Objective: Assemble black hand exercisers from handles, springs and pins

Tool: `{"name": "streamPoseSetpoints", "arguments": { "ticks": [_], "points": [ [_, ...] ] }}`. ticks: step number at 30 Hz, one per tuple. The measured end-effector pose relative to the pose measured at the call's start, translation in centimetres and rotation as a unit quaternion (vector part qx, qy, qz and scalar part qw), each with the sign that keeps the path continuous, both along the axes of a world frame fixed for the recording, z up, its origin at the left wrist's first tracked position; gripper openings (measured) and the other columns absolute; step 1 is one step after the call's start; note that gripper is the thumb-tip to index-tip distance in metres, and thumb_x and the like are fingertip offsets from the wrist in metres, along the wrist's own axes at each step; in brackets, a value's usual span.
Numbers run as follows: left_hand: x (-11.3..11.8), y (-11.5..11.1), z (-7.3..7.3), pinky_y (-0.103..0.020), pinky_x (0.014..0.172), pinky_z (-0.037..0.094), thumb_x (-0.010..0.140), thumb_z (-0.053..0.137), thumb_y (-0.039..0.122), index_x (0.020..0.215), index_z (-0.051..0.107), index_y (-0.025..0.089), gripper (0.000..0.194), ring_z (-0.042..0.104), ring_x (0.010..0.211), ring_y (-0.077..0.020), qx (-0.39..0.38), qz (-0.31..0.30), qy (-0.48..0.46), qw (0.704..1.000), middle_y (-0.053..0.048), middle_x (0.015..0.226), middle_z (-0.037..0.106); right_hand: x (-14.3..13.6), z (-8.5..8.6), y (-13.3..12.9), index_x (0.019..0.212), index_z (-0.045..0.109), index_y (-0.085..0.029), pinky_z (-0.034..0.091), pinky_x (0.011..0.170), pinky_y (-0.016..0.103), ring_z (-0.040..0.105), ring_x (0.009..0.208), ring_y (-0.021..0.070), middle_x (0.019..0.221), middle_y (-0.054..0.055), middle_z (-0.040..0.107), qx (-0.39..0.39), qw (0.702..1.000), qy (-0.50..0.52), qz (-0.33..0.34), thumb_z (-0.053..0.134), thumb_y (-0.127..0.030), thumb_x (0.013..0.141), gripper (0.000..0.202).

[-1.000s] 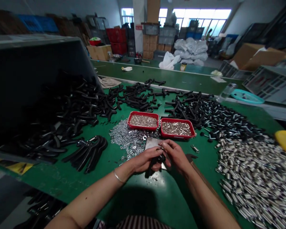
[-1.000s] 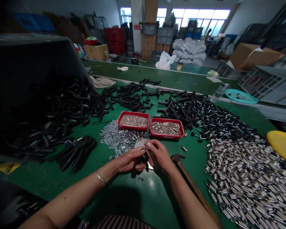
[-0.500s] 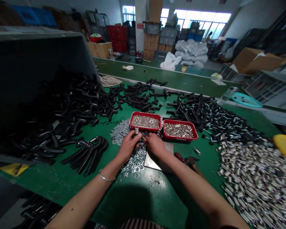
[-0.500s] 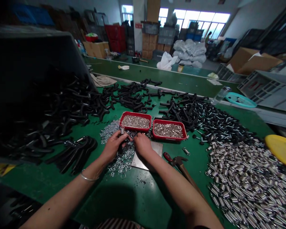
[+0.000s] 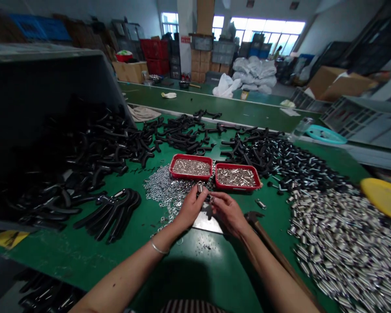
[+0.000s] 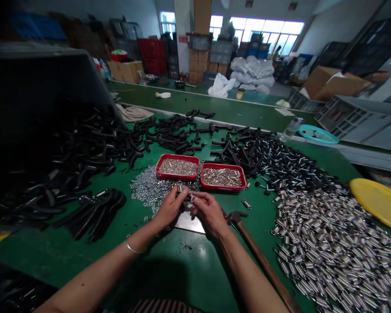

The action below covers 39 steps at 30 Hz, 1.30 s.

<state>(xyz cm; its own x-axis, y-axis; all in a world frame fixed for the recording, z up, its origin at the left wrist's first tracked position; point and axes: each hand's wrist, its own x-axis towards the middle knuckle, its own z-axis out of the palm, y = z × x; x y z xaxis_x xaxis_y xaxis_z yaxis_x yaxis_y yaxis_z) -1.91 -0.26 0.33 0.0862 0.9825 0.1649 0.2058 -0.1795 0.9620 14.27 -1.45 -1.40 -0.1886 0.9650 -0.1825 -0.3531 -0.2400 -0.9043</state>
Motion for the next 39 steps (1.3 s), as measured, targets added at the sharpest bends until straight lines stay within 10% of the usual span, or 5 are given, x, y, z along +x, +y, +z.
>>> {"name": "streamPoseSetpoints", "arguments": {
  "ticks": [11,18,24,29,39],
  "points": [
    [3.3,-1.2,-0.3,-0.036,0.087,0.042,0.097,0.044,0.038,0.091,0.05,0.021,0.019,0.054,0.09,-0.0211,0.016,0.017,0.074,0.997,-0.005,0.091,0.058,1.7,0.0,-2.6,0.09,0.061,-0.02,0.049,0.058,0.026,0.058,0.059,0.012,0.074,-0.001,0.065,0.023,0.997,-0.065,-0.044,0.08,-0.037,0.076,0.028],
    [3.2,-1.3,0.0,-0.03,0.088,0.043,0.094,0.051,0.044,0.099,0.059,0.021,0.025,0.058,0.092,-0.0184,-0.085,-0.046,-0.057,0.994,-0.002,0.093,0.062,2.4,-0.9,-3.2,0.121,0.064,-0.02,0.052,0.082,0.04,0.065,0.088,0.025,0.097,0.012,0.072,0.426,0.755,-0.489,-0.093,0.053,-0.031,0.098,0.028],
    [2.4,-0.4,-1.7,-0.025,0.067,0.045,0.087,0.061,0.053,0.095,0.062,0.019,0.035,0.057,0.073,-0.0142,-0.203,-0.04,-0.161,0.965,-0.001,0.086,0.062,7.6,-0.1,-2.1,0.14,0.049,-0.024,0.052,0.081,0.029,0.066,0.094,0.0199,0.107,0.007,0.071,0.364,0.693,-0.616,0.087,0.045,-0.036,0.102,0.041],
    [3.2,0.2,-1.3,-0.023,0.063,0.046,0.076,0.076,0.048,0.087,0.058,0.017,0.037,0.056,0.068,-0.0112,-0.263,-0.006,-0.324,0.909,-0.001,0.081,0.062,17.7,0.7,3.7,0.121,0.058,-0.012,0.046,0.092,0.035,0.06,0.105,0.0245,0.117,0.018,0.066,0.17,0.637,-0.749,-0.062,0.038,-0.016,0.098,0.03],
    [2.9,-0.1,-1.1,-0.025,0.06,0.049,0.075,0.079,0.034,0.087,0.055,0.015,0.034,0.056,0.06,-0.0099,-0.32,0.023,-0.425,0.846,-0.002,0.076,0.062,19.0,2.5,6.4,0.117,0.052,-0.017,0.051,0.081,0.039,0.066,0.087,0.0252,0.101,0.014,0.068,0.175,0.717,-0.667,-0.099,0.051,-0.027,0.093,0.026]
  ]
}}
